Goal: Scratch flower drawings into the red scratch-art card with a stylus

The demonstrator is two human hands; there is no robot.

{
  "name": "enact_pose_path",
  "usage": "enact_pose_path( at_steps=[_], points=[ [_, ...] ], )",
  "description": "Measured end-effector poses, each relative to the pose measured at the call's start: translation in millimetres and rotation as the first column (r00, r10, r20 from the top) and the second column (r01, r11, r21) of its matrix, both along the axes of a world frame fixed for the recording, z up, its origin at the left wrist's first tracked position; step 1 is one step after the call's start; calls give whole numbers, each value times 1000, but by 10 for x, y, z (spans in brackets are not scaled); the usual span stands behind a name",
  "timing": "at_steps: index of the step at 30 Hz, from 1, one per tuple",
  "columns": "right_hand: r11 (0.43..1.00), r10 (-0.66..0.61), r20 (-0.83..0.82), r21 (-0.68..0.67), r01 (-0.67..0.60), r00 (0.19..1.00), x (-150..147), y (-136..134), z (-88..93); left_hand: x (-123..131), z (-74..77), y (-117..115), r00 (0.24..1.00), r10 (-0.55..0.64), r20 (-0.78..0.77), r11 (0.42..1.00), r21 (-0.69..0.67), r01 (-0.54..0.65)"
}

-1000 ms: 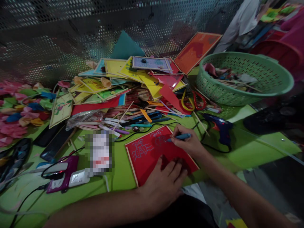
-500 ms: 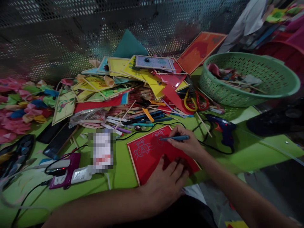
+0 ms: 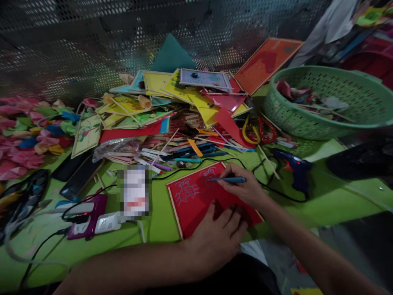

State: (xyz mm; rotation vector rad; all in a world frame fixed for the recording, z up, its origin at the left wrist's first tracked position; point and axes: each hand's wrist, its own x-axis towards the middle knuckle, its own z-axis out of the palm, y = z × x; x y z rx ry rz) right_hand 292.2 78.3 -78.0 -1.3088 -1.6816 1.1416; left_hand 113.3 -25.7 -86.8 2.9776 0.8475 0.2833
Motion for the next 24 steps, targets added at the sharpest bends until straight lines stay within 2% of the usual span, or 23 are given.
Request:
enact_pose_path(
  at_steps=[11, 24],
  points=[
    [1000, -14, -34, -24, 13, 999, 14, -1, -7, 19, -36, -2, 1000, 0, 0, 1000, 5, 0],
    [1000, 2, 1, -29, -2, 1000, -4, -8, 24, 18, -46, -10, 1000, 3, 12, 1000, 16, -3]
  ],
)
